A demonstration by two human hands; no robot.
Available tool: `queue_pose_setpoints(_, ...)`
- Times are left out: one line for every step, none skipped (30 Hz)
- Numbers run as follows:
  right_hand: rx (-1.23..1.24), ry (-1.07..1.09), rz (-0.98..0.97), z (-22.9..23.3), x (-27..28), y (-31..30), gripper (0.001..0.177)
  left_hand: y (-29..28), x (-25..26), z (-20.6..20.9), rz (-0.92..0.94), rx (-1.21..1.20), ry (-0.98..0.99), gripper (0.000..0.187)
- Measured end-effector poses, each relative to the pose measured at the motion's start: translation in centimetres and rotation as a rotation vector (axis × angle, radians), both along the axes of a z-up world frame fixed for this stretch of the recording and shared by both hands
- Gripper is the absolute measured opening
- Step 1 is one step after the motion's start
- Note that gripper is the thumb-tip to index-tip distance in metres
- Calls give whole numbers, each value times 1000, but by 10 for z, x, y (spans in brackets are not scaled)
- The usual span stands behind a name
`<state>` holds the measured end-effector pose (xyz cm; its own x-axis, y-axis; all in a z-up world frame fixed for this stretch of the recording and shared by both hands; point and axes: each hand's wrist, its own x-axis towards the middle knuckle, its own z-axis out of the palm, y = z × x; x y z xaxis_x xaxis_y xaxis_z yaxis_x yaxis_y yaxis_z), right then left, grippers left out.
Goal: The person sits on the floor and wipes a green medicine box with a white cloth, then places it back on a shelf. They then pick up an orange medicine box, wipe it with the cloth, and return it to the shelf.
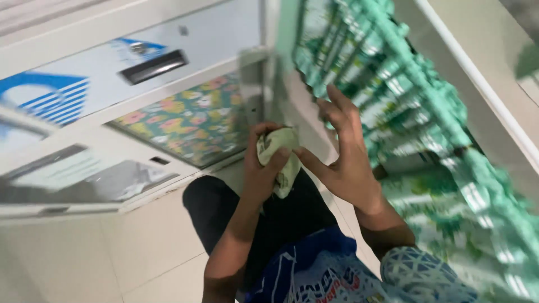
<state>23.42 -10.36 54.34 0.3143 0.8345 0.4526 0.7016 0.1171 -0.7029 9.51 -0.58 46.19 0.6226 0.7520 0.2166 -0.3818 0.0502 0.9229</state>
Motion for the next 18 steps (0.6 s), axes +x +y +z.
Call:
queue_pose_setpoints(26, 12, -42, -4, 4, -8, 74, -2, 11, 0, -42, 24, -51, 43)
queue_pose_setpoints(12, 12, -89, -7, 5, -16, 74, -6, 20, 4, -89, 9, -50, 43)
queue_pose_setpoints(27, 23, -135, -10, 8, -25, 70, -10, 30, 7, -143, -24, -72, 42)
queue_pose_setpoints(42, 33, -181, -13, 9, -34, 65, -15, 40, 11, -196, -59, -93, 41)
queue_pose_setpoints(32, 30, -233, -17, 14, -43, 65, -20, 50, 13, -248, -73, -93, 41)
queue_pose_setpoints(68, 48, -253, -20, 17, -51, 59, -25, 58, 15, -275, -71, -68, 42)
queue_pose_setpoints(111, 63, -266, -23, 21, -57, 53, -29, 67, 19, -295, -61, -45, 42)
queue_pose_setpoints(109, 57, -312, -31, 29, -65, 53, -34, 76, 17, -341, -67, -48, 42)
queue_pose_setpoints(142, 43, -355, -39, 39, -73, 53, -39, 85, 15, -394, -63, -76, 42)
queue_pose_setpoints(176, 27, -397, -46, 48, -82, 53, -44, 95, 13, -446, -59, -105, 43)
queue_pose_setpoints(175, 10, -445, -45, 60, -89, 53, -49, 104, 4, -495, -64, -116, 43)
queue_pose_setpoints(237, -56, -537, -42, 71, -98, 50, -54, 112, -6, -485, -30, -86, 43)
queue_pose_setpoints(300, -127, -622, -39, 83, -107, 46, -60, 121, -15, -470, 7, -60, 45)
queue_pose_setpoints(298, -150, -663, -33, 91, -119, 46, -66, 123, -10, -514, 5, -77, 45)
queue_pose_setpoints(285, -169, -764, -26, 99, -129, 46, -68, 125, -6, -577, -33, -69, 41)
queue_pose_setpoints(273, -187, -865, -19, 106, -138, 47, -70, 126, -2, -641, -69, -60, 42)
queue_pose_setpoints(279, -207, -889, -14, 121, -151, 47, -75, 131, -5, -669, -64, -76, 42)
queue_pose_setpoints(277, -323, -1030, -9, 134, -164, 49, -78, 135, -7, -689, -85, -77, 42)
